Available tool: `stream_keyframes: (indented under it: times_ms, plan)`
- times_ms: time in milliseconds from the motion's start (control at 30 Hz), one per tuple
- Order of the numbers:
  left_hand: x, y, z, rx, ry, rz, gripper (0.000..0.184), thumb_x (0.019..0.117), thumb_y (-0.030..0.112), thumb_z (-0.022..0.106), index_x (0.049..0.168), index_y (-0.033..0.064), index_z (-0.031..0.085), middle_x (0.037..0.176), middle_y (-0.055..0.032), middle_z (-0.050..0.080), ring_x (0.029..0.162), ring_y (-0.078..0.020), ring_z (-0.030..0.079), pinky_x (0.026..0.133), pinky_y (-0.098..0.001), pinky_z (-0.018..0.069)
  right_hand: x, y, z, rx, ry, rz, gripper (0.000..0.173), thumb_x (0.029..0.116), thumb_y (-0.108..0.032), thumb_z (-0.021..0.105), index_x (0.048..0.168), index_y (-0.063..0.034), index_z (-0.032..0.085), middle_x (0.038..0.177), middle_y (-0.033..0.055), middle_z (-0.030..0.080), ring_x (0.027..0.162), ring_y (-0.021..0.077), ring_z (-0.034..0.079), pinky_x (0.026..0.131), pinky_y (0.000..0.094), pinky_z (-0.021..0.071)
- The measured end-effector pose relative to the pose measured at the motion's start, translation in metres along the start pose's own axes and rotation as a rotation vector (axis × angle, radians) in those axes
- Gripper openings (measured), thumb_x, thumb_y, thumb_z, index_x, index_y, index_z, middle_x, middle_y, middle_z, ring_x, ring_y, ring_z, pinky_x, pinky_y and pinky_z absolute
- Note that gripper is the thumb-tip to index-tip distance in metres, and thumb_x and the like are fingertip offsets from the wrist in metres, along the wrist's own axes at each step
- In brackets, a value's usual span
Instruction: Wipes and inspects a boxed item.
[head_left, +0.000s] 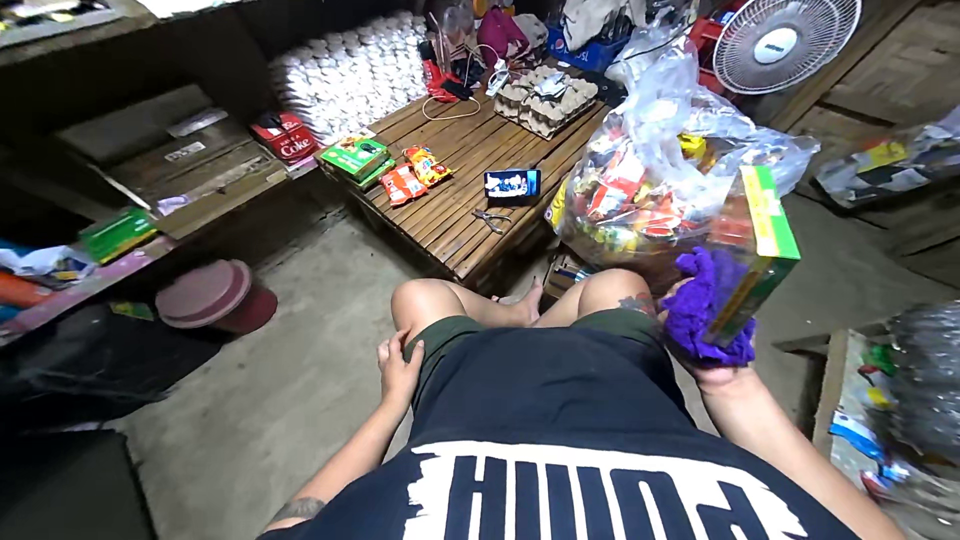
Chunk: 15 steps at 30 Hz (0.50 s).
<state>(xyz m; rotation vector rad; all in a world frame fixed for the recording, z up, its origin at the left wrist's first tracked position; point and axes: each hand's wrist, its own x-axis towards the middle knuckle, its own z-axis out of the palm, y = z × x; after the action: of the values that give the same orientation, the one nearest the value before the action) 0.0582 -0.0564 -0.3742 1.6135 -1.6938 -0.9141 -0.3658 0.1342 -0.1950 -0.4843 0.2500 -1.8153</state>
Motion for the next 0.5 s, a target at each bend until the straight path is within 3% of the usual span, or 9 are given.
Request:
stream_keyframes:
  times_ms: [133,267,400,500]
  plan:
    - [-0.012,0.001,-0.008,0.071,-0.035,0.134,0.037,0.0954,0.029,0.060,0.121,0.0037,0.066,0.124,-0.0234,0.060,0.113,-0.0382,0.060,0.095,-0.0559,0.0496,-0.003,-0.002,-0.014,-0.006,-0.043,-0.010,0.054,0.0930,-0.054,0.059,0.119,-0.0085,0.072,0.113,0.0123,0.074,0.106,0.0226,0.071,0.092,0.0410,0.0600]
    - [0.001,-0.003,-0.013,0.041,-0.089,0.203,0.031,0.0951,0.022,0.059,0.114,-0.0004,0.066,0.109,-0.0183,0.066,0.098,-0.0264,0.064,0.087,-0.0434,0.0528,0.002,0.004,-0.011,-0.012,0.037,0.010,0.054,0.0936,-0.057,0.058,0.114,-0.0085,0.071,0.107,0.0124,0.074,0.099,0.0220,0.073,0.085,0.0405,0.0623]
    - [0.022,-0.009,-0.015,0.054,-0.076,0.103,0.054,0.0929,0.034,0.067,0.136,0.0028,0.058,0.137,-0.0257,0.054,0.121,-0.0365,0.057,0.099,-0.0501,0.0501,0.011,0.006,0.017,0.040,-0.032,0.031,0.044,0.0984,-0.044,0.056,0.115,-0.0056,0.070,0.101,0.0106,0.074,0.092,0.0190,0.074,0.079,0.0367,0.0630]
    - [0.016,0.000,-0.016,0.083,-0.104,0.057,0.057,0.0927,0.035,0.068,0.138,0.0038,0.056,0.143,-0.0274,0.049,0.126,-0.0408,0.054,0.104,-0.0549,0.0470,0.004,-0.002,0.006,-0.001,0.052,0.004,0.050,0.0971,-0.052,0.053,0.111,-0.0067,0.070,0.099,0.0122,0.074,0.090,0.0204,0.074,0.077,0.0376,0.0631]
